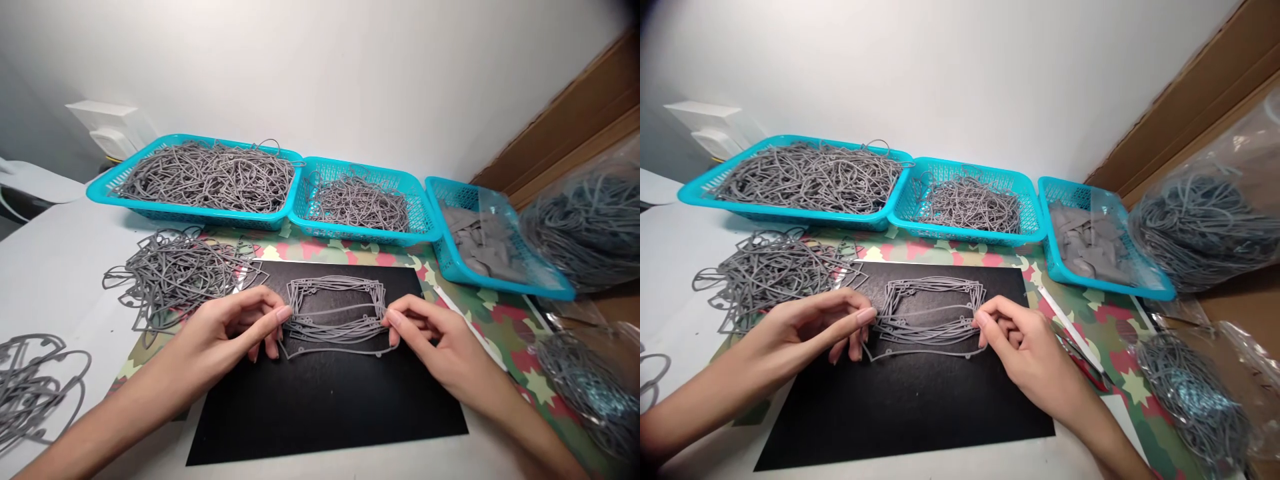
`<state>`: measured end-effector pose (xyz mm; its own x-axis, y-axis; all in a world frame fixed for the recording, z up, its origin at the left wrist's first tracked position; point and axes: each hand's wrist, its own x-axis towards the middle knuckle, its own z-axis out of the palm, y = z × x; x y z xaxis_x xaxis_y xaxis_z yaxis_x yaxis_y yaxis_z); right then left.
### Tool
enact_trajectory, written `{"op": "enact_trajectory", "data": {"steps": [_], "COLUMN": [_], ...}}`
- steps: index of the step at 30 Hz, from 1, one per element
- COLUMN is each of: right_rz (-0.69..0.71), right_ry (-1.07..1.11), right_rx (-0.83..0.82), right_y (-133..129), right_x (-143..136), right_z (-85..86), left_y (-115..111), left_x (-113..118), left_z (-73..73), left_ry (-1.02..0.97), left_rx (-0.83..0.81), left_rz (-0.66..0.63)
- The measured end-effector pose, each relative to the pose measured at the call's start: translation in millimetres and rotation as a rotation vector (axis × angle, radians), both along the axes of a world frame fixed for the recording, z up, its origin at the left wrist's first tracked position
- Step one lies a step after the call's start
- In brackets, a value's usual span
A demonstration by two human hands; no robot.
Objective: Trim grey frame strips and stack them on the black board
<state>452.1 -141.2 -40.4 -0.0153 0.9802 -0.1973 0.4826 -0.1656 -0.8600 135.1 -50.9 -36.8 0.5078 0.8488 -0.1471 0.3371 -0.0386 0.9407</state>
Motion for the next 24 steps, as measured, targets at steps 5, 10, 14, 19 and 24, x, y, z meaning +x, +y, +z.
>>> {"op": "enact_trajectory", "data": {"steps": [5,10,14,19,24], "right_rz": [0.032,0.014,-0.035,-0.072,-0.065], "right_ry": [0.013,0.019,0.024,0.004,-0.013], "right_rx": [0.015,0.012,0.047,0.039,0.052], "right_y": [0.2,0.0,1.8,1.7,0.9], "right_x": [-2.5,-4.1,-2.1,1.1,1.1], "right_z": [3.9,4.4,1.5,-2.3,-1.6], "left_y": [-1.4,-2.1,-1.5,-3.2,-6.0], "left_x": [-0.6,-1.3,-1.8,-2.6,-5.8], "left_z": [-2.0,-3.5,-5.0,-5.3,-7.6], "left_ry": [-0.012,0.016,0.043,0.077,0.092], "left_rx": [-0.015,-0.018,0.013,0.103,0.322], "left_rz": [-0.027,-0.031,-0.034,-0.017,0.019]}}
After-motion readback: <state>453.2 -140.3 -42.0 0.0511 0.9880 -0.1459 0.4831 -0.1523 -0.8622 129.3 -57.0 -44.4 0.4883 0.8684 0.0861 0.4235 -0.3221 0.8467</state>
